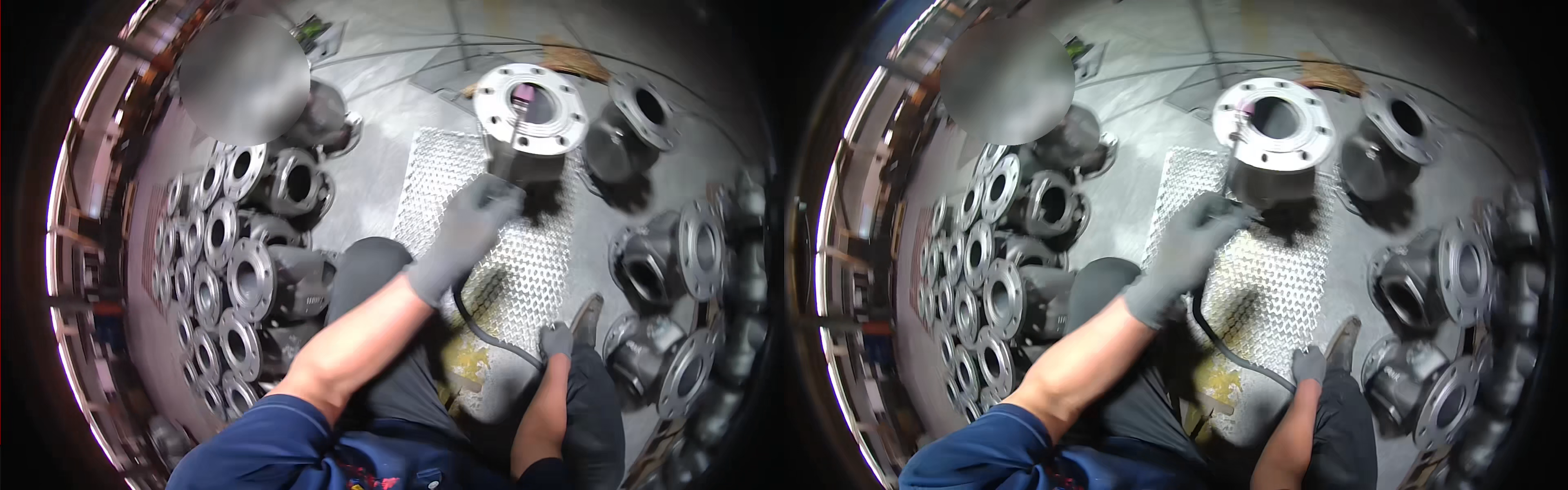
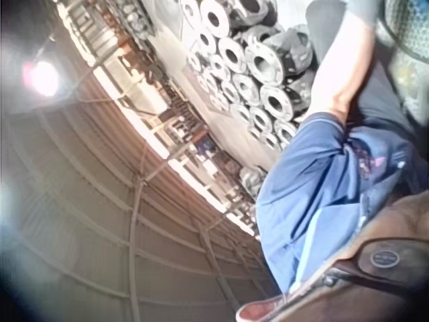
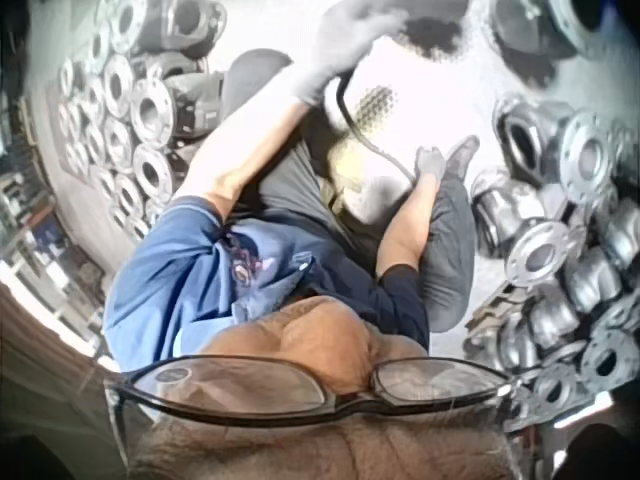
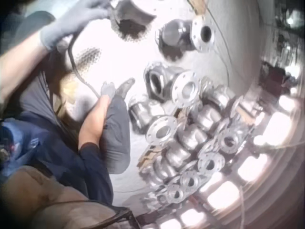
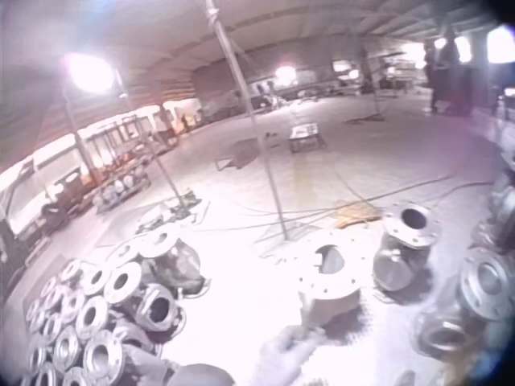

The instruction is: The recorder uses a handheld die grinder to smooth surfaces and deburr edges on cast metal valve components on a factory floor.

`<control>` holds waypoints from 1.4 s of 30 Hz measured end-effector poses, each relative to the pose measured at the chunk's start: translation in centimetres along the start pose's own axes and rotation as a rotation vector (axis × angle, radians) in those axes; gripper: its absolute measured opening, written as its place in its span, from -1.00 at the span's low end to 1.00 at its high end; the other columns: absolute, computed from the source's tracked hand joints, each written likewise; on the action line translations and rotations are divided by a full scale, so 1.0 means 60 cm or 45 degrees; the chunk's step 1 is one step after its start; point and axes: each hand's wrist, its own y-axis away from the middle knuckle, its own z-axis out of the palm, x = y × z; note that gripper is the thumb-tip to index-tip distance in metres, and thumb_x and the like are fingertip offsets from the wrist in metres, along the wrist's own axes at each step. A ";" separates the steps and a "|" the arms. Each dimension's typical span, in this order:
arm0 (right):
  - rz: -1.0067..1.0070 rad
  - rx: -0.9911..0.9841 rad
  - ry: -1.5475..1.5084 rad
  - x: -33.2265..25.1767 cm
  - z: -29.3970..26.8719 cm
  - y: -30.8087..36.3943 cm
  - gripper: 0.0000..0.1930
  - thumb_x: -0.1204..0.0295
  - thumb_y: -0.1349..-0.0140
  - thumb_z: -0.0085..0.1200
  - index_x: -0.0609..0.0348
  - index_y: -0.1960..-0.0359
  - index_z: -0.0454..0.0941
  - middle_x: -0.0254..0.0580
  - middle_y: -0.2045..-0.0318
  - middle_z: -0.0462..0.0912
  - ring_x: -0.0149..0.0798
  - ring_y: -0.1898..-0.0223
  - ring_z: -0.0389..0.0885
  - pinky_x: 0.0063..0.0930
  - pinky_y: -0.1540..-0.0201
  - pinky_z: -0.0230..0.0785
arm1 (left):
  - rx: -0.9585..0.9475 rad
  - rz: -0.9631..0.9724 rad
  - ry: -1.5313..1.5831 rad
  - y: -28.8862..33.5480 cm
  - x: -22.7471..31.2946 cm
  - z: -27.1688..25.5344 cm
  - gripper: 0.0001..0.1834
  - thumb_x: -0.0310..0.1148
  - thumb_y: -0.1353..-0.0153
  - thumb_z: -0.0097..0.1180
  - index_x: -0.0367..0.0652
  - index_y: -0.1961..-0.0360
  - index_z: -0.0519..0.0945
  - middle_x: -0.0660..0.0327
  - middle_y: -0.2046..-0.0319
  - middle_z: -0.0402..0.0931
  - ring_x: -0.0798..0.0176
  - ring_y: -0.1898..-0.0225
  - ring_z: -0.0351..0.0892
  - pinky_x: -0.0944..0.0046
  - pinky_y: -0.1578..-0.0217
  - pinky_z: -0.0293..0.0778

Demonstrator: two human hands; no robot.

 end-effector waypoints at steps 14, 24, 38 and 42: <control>-0.645 -0.099 -1.222 -0.408 -0.450 0.293 -0.34 -0.08 -0.68 -0.19 0.31 -0.39 0.48 -0.19 -0.03 0.66 -0.40 -0.02 0.65 -0.45 -0.08 0.58 | -0.407 0.231 0.113 0.177 0.025 0.003 -0.65 -0.14 -0.34 0.16 -0.27 0.15 0.58 -0.01 0.47 0.70 -0.14 0.34 0.77 -0.11 0.19 0.60; -0.939 0.276 -0.714 -0.495 -0.448 0.411 -0.73 0.39 -0.54 0.01 0.33 0.02 0.68 -0.08 0.27 0.72 -0.33 0.33 0.63 -0.38 0.18 0.50 | -0.322 0.573 -0.107 0.268 0.040 -0.043 -0.56 -0.19 -0.35 0.18 -0.18 -0.16 0.54 -0.19 0.16 0.70 -0.31 0.10 0.72 -0.19 0.06 0.60; -0.285 0.135 -2.231 -0.411 -0.441 0.346 -0.57 0.20 -0.71 -0.19 0.37 -0.22 0.48 -0.19 0.23 0.62 -0.45 0.45 0.48 -0.48 0.48 0.40 | -0.145 0.593 -1.075 -0.069 0.093 -0.144 -0.27 -0.11 -0.18 0.39 -0.10 -0.37 0.55 -0.16 0.01 0.74 -0.10 -0.05 0.77 0.02 -0.13 0.64; -0.349 0.091 -2.514 -0.359 -0.465 0.344 -0.56 0.24 -0.71 -0.20 0.34 -0.35 0.43 -0.18 0.12 0.59 -0.43 0.38 0.44 -0.51 0.45 0.28 | -0.249 1.033 -1.375 -0.205 0.012 -0.057 -0.20 -0.10 -0.06 0.48 -0.23 -0.32 0.54 -0.15 0.01 0.70 -0.19 -0.02 0.72 -0.11 -0.09 0.61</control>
